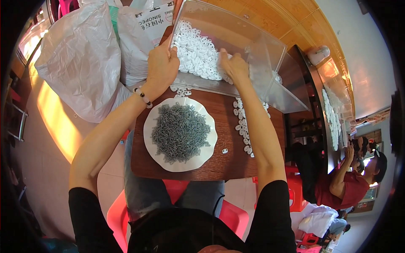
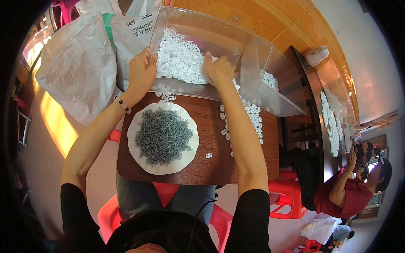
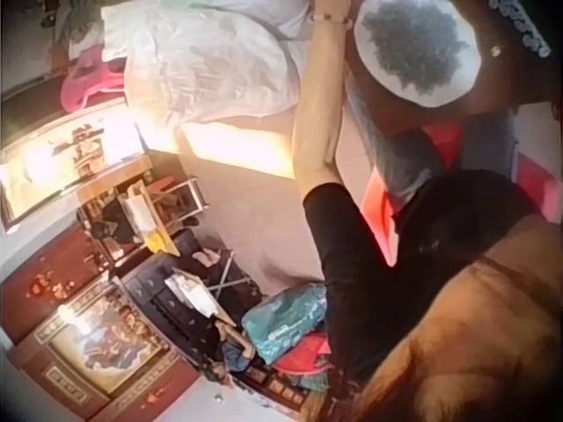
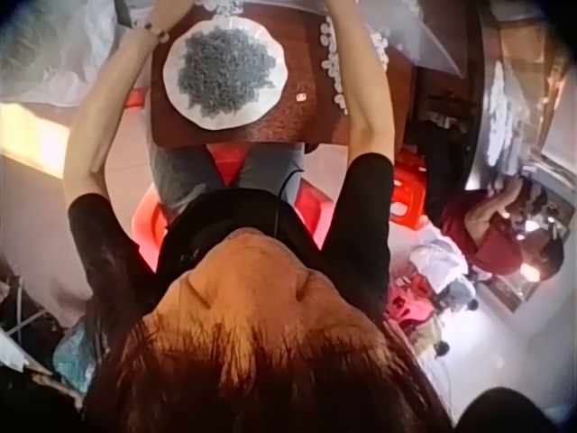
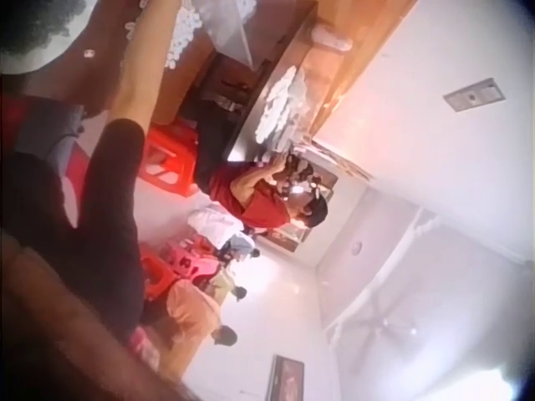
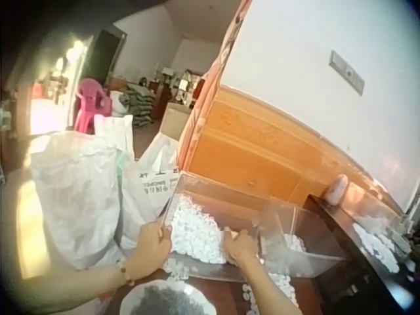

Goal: Manual assembly of small white plastic components by inserting grey pieces into them at a workbench.

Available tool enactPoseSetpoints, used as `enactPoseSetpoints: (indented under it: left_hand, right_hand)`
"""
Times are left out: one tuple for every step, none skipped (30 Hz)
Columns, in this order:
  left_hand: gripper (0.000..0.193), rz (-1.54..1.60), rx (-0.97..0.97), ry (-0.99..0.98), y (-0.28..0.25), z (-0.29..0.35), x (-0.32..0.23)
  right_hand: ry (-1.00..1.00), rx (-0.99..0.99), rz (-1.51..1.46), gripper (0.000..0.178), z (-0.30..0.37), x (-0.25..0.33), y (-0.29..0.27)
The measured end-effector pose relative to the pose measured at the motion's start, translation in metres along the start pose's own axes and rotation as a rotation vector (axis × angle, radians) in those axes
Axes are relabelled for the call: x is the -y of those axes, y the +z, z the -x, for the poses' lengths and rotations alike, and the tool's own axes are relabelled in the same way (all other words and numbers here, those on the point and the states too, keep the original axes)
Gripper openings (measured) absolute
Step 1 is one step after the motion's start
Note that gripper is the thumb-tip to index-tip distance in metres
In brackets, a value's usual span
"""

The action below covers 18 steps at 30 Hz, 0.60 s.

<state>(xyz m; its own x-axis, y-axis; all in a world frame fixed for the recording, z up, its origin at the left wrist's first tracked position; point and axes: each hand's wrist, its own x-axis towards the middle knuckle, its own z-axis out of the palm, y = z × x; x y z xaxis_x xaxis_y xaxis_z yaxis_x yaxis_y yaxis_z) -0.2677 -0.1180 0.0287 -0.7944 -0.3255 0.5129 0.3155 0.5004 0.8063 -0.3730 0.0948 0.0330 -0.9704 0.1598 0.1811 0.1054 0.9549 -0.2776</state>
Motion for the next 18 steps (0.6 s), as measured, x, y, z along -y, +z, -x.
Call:
enactPoseSetpoints:
  left_hand:
    - [0.045,-0.011,-0.009,0.015,0.000,0.000,0.000]
    - [0.045,-0.010,-0.008,0.015,0.001,0.000,-0.001]
    - [0.046,-0.006,-0.002,0.005,0.002,0.000,-0.003]
    - [0.046,-0.002,0.003,-0.006,0.002,-0.001,-0.006]
    - [0.046,-0.003,0.002,-0.005,0.002,-0.002,-0.008]
    - [0.046,0.001,0.023,-0.038,0.002,-0.003,-0.009]
    - [0.046,0.004,0.044,-0.071,0.002,-0.004,-0.010]
    - [0.046,0.003,0.044,-0.071,0.001,-0.004,-0.011]
    - [0.046,0.001,0.040,-0.060,0.001,-0.004,-0.010]
    - [0.045,-0.001,0.036,-0.048,0.002,-0.004,-0.010]
    - [0.045,0.000,0.037,-0.048,0.003,-0.004,-0.009]
    - [0.045,0.004,0.026,-0.029,0.002,-0.003,-0.009]
    - [0.045,0.008,0.015,-0.010,0.002,-0.003,-0.008]
    - [0.045,0.007,0.015,-0.012,0.001,-0.002,-0.007]
    - [0.045,-0.003,0.015,-0.019,0.001,-0.003,-0.007]
    - [0.045,-0.012,0.015,-0.026,0.001,-0.003,-0.007]
    - [0.045,-0.013,0.017,-0.027,0.001,-0.003,-0.007]
    - [0.045,-0.005,0.019,-0.022,0.001,-0.003,-0.007]
  right_hand:
    - [-0.027,0.036,-0.005,0.082,0.004,0.007,-0.001]
    - [-0.055,0.073,-0.011,0.085,0.008,0.013,-0.001]
    - [-0.054,0.072,-0.011,0.085,0.009,0.015,0.000]
    - [-0.110,0.094,-0.046,0.083,0.008,0.017,0.000]
    - [-0.168,0.117,-0.082,0.082,0.008,0.019,0.000]
    - [-0.169,0.117,-0.083,0.082,0.006,0.020,0.003]
    - [-0.201,0.141,-0.110,0.078,0.003,0.021,0.005]
    - [-0.232,0.164,-0.136,0.075,0.001,0.022,0.007]
    - [-0.232,0.164,-0.136,0.075,-0.002,0.021,0.008]
    - [-0.257,0.164,-0.123,0.072,-0.006,0.020,0.009]
    - [-0.281,0.165,-0.109,0.069,-0.008,0.018,0.010]
    - [-0.283,0.167,-0.110,0.069,-0.007,0.020,0.010]
    - [-0.276,0.174,-0.121,0.066,-0.005,0.022,0.010]
    - [-0.269,0.180,-0.132,0.064,-0.004,0.024,0.010]
    - [-0.269,0.181,-0.132,0.064,-0.002,0.026,0.011]
    - [-0.258,0.176,-0.111,0.062,0.000,0.028,0.013]
    - [-0.248,0.172,-0.090,0.061,0.002,0.029,0.014]
    - [-0.247,0.174,-0.090,0.061,0.003,0.032,0.013]
